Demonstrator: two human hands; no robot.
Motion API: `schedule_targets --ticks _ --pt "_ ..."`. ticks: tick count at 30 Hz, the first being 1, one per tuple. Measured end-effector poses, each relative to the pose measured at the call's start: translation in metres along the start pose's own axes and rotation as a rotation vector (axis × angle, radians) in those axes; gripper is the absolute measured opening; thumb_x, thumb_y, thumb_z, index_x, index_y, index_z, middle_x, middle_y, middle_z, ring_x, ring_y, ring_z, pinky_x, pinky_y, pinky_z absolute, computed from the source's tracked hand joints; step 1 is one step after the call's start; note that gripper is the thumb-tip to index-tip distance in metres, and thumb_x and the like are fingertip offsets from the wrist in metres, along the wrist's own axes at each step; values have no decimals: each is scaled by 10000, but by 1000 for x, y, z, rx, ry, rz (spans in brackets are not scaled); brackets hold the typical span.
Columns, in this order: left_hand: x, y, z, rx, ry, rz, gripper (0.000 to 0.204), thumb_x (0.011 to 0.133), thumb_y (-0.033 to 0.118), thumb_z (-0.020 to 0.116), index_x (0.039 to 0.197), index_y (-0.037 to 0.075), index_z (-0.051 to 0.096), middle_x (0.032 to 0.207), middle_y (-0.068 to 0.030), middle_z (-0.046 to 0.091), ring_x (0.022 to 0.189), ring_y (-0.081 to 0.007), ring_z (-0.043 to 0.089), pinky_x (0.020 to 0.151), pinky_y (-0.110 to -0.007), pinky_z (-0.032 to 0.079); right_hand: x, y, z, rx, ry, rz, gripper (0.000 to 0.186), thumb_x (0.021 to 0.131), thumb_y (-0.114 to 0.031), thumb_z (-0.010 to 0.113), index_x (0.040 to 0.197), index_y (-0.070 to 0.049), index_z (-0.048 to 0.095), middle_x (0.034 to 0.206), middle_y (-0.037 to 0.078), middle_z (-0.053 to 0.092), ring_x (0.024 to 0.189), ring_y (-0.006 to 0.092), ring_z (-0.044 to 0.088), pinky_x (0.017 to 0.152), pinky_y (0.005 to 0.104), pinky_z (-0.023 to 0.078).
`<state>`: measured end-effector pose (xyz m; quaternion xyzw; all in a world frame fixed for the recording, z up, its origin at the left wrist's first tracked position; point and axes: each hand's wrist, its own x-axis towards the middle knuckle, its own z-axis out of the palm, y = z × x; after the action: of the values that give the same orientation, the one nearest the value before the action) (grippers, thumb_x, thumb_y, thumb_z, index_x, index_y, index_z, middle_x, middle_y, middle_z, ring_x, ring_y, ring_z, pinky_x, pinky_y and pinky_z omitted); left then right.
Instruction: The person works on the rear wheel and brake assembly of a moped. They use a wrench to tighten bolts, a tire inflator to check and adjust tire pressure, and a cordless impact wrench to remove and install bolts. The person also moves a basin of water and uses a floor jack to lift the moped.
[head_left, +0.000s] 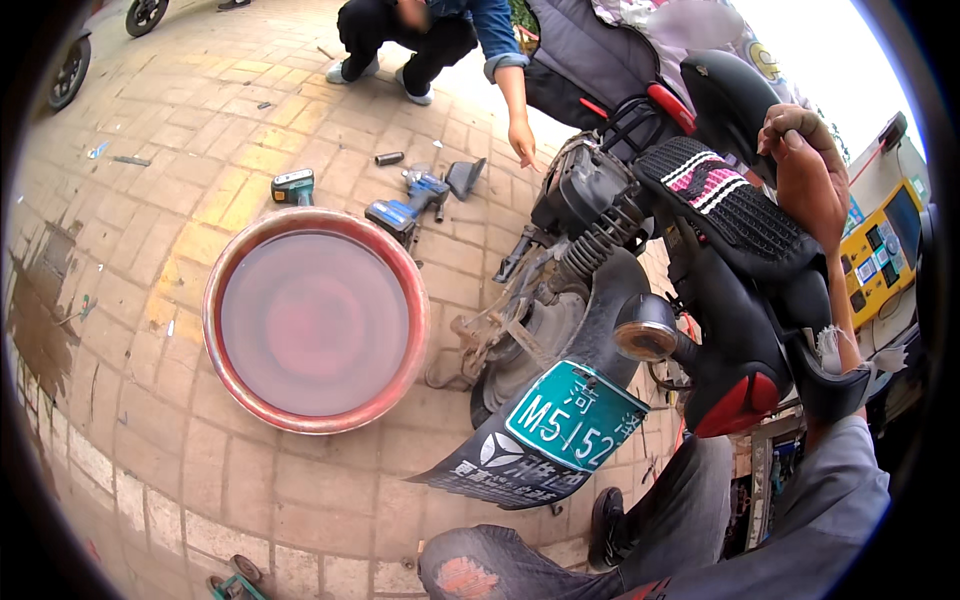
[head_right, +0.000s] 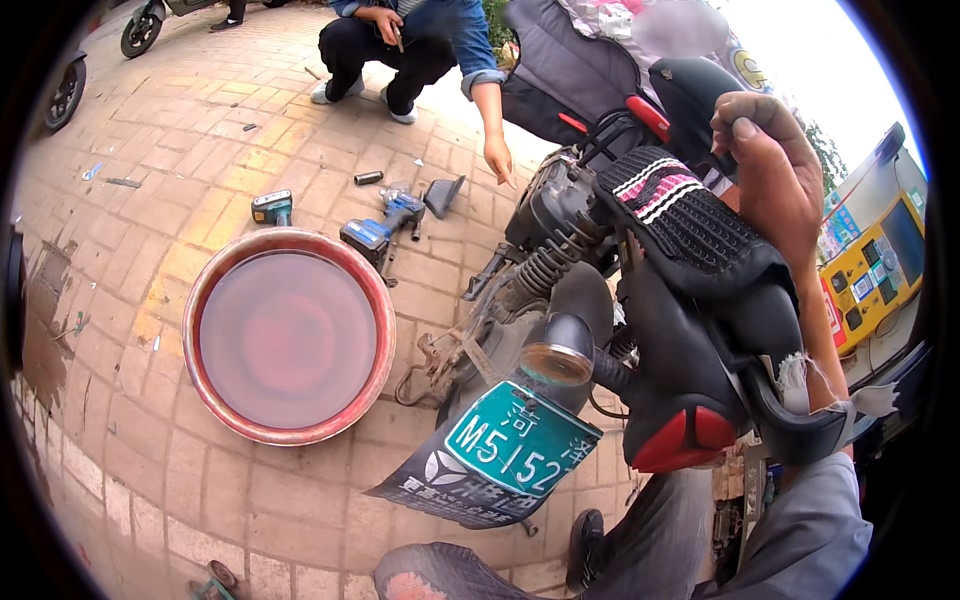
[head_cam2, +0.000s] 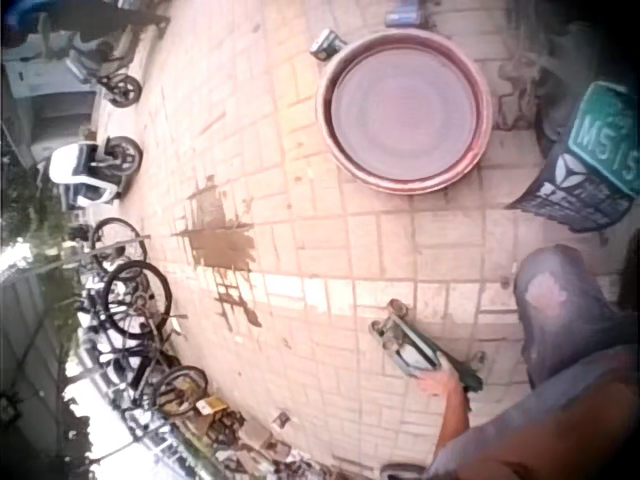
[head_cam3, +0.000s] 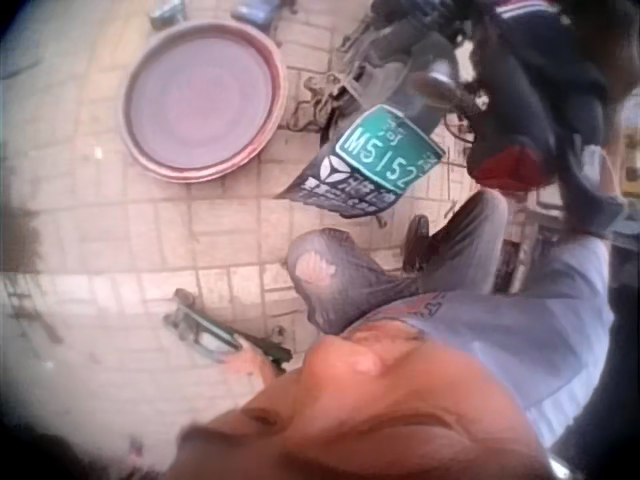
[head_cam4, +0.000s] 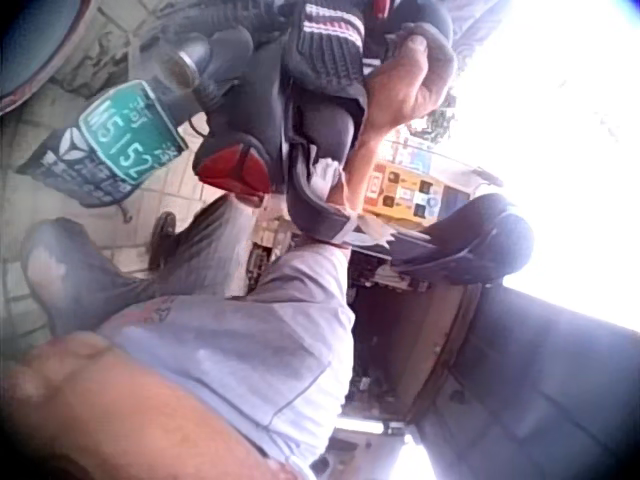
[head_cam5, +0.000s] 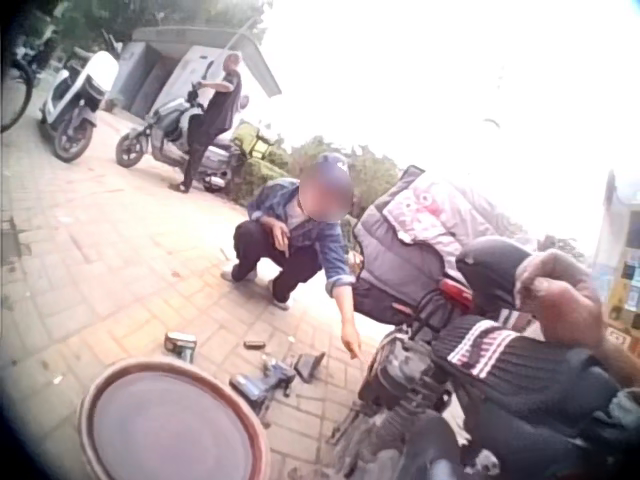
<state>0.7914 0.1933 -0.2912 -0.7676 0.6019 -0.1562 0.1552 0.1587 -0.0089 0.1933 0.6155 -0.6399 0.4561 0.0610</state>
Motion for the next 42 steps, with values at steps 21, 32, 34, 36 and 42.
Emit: schedule_targets --ticks 21,32,34,36,42 --pt "41 96 -76 -604 -437 -344 988 692 566 694 1426 48 283 1508 -203 155 1391 -354 160 1084 -617 84 -13 -58 -33 -272 -12 -616 217 862 16 477 1070 3 538 1088 68 544 964 153 513 901 264 395" --pt "19 276 -425 -411 -880 1236 711 852 552 555 1272 -19 500 1266 -205 543 1173 -312 522 975 -368 411 -9 -1 -50 294 172 -651 189 728 -95 587 905 -31 569 912 125 548 922 317 533 804 392 438" --pt "-25 290 -441 -351 -1126 1413 644 860 535 556 1214 -3 542 1170 -192 595 1084 -306 570 913 -380 440 -23 -2 -9 350 252 -657 204 685 -51 599 885 -31 561 912 123 553 920 315 538 790 396 447" --pt "-65 327 -463 -462 -1092 1659 594 847 515 578 1156 8 570 1097 -187 617 1024 -321 590 863 -397 458 -18 2 -17 246 350 -726 194 706 -52 599 897 -37 567 916 115 561 915 306 548 785 396 455" --pt "-147 435 -389 -272 -612 1957 475 778 392 656 1074 25 598 994 -184 638 970 -365 594 800 -456 479 -81 75 -76 177 603 -771 206 778 45 560 974 -14 580 964 105 583 869 272 587 766 332 477"
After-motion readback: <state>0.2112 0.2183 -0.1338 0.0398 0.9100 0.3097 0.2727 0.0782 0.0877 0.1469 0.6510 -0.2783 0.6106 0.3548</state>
